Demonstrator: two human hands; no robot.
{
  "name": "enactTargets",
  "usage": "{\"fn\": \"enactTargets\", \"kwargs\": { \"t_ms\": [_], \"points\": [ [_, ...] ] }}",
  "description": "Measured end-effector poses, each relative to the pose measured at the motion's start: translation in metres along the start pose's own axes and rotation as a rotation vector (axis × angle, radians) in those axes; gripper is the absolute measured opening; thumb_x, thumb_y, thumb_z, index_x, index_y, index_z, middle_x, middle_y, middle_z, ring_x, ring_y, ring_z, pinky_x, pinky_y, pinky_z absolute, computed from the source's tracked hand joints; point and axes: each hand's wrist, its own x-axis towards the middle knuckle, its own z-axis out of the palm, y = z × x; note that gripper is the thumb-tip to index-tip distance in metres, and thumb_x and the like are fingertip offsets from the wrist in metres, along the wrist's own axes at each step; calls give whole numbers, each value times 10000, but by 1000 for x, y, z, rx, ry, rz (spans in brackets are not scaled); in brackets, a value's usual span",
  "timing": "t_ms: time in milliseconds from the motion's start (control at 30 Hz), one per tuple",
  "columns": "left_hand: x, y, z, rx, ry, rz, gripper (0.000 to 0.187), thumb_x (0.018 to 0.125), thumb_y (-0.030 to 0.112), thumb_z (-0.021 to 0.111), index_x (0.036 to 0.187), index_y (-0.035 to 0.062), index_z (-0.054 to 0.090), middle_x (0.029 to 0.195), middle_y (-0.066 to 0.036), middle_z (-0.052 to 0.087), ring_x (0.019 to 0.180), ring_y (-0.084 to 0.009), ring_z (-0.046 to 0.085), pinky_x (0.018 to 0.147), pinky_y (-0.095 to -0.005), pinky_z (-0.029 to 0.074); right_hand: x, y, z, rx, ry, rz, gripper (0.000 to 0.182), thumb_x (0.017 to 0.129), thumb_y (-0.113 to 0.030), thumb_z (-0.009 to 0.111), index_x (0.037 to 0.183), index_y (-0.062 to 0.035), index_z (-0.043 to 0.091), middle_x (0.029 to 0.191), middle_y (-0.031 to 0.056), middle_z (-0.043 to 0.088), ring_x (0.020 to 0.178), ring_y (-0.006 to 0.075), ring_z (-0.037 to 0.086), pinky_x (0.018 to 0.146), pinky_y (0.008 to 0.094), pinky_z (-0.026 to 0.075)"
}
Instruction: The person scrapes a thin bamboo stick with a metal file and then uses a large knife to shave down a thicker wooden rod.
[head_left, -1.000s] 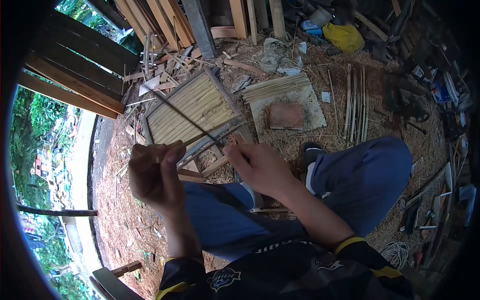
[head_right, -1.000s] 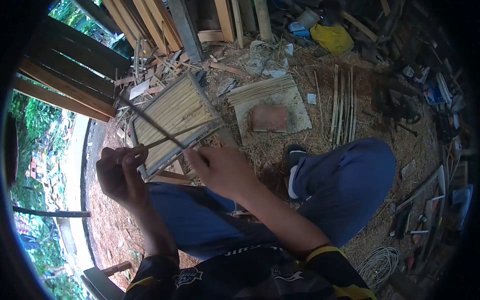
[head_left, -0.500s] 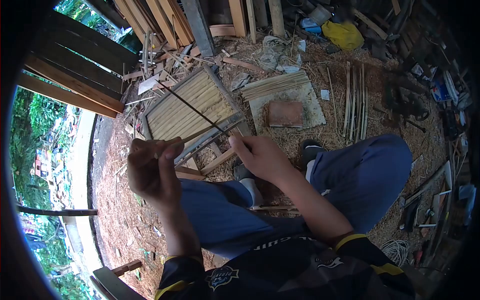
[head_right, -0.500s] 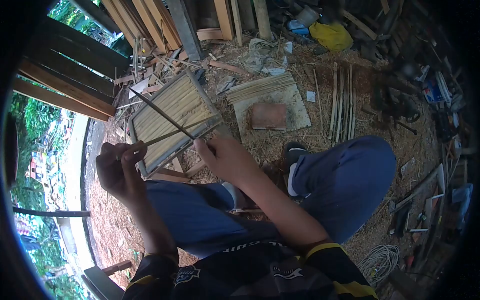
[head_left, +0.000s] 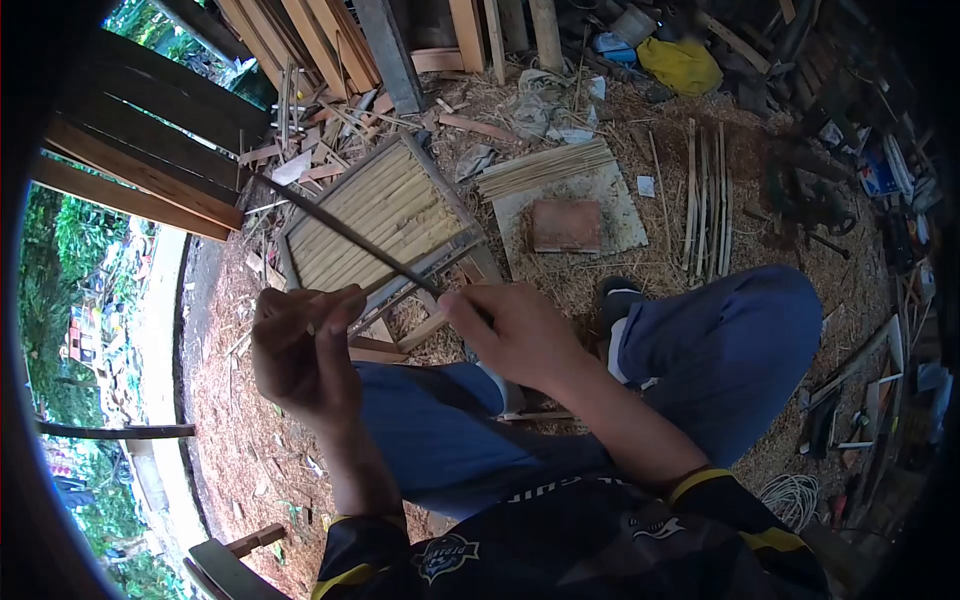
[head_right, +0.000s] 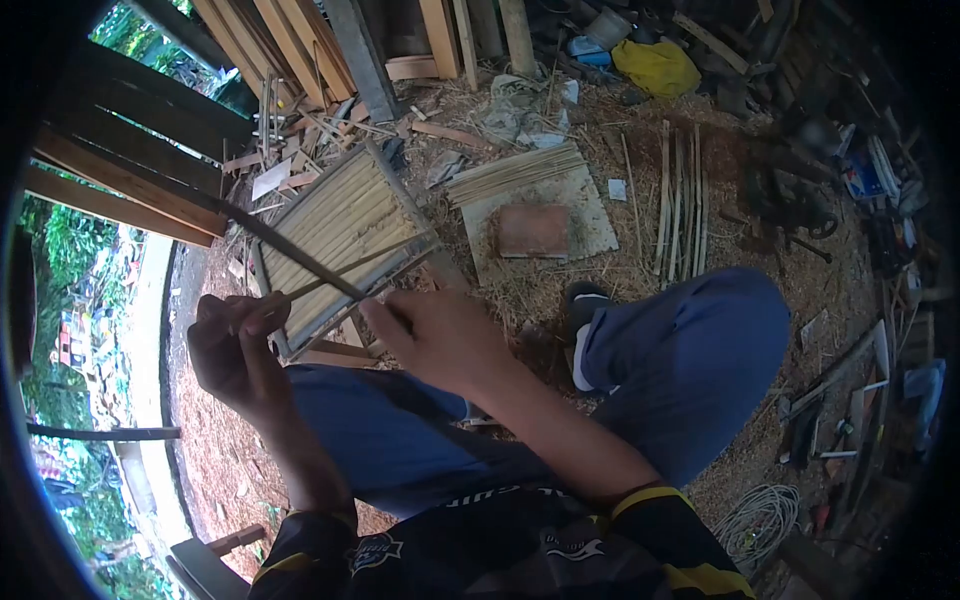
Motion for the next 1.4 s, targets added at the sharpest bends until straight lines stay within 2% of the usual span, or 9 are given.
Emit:
{"fn": "enactTargets", "kwargs": {
  "t_ms": [167, 367, 567, 667, 767, 867, 1067, 1267, 1400],
  "points": [
    [3, 0, -1, -55, 3, -27, 135, 913, -106, 612, 1026, -62, 553, 933, -170, 588, 836, -242, 692, 741, -327, 650, 21, 54, 13, -23, 60, 73, 487, 1041, -432, 490, 913, -7, 690, 670, 201, 610, 646, 393, 632, 611, 447, 466],
    [0, -1, 3, -53, 79, -71, 123, 919, -120, 584, 1019, -63, 539, 965, -156, 573, 854, -260, 705, 731, -341, 652, 5, 27, 14, -5, 24, -35, 585, 1035, -511, 456, 918, 8, 700, 694, 218, 625, 672, 411, 626, 645, 461, 478],
    [1, -4, 3, -60, 30, 9, 121, 926, -116, 577, 1019, -61, 521, 977, -152, 572, 843, -260, 706, 710, -354, 654, 26, 81, 15, -22, 73, 156, 594, 1032, -515, 465, 914, 15, 707, 707, 229, 630, 670, 399, 628, 654, 464, 474],
    [2, -3, 8, -7, 85, -20, 134, 973, -42, 579, 1063, -15, 484, 936, -118, 567, 839, -200, 668, 682, -316, 667, 16, 58, 13, -46, 83, 148, 610, 1033, -523, 459, 918, 21, 710, 703, 226, 627, 672, 400, 627, 660, 462, 472],
    [3, -4, 6, 25, 84, -41, 140, 972, -39, 583, 1065, -19, 480, 925, -125, 575, 841, -206, 672, 690, -324, 669, 16, 58, 16, -53, 69, 59, 610, 1033, -529, 458, 935, 15, 716, 709, 220, 633, 676, 397, 629, 656, 463, 469],
    [3, -6, -1, -28, 37, -37, 131, 931, -111, 582, 1038, -67, 519, 974, -152, 574, 864, -282, 721, 733, -365, 662, 30, 99, 18, -53, 24, 229, 598, 1033, -523, 460, 946, 9, 720, 700, 217, 632, 665, 392, 629, 641, 465, 461],
    [5, -4, 6, -24, 100, -51, 126, 932, -116, 582, 1035, -70, 525, 942, -142, 580, 872, -261, 720, 733, -339, 651, 18, 68, 16, -38, 88, 72, 626, 1031, -531, 461, 894, 30, 703, 673, 226, 613, 656, 407, 618, 662, 476, 472],
    [6, -5, 3, -34, 86, -56, 113, 934, -115, 579, 1027, -75, 528, 947, -145, 574, 856, -249, 718, 729, -329, 648, 36, 97, 15, -177, 33, 266, 652, 1019, -557, 426, 885, 6, 726, 794, 254, 677, 789, 455, 659, 752, 517, 518],
    [7, -3, 5, -52, 111, -71, 108, 928, -123, 583, 1019, -85, 538, 950, -149, 570, 841, -238, 713, 732, -320, 645, 26, 94, 19, -87, 78, 208, 636, 1027, -528, 464, 853, 39, 693, 683, 241, 616, 687, 432, 628, 679, 488, 478]
  ]
}}
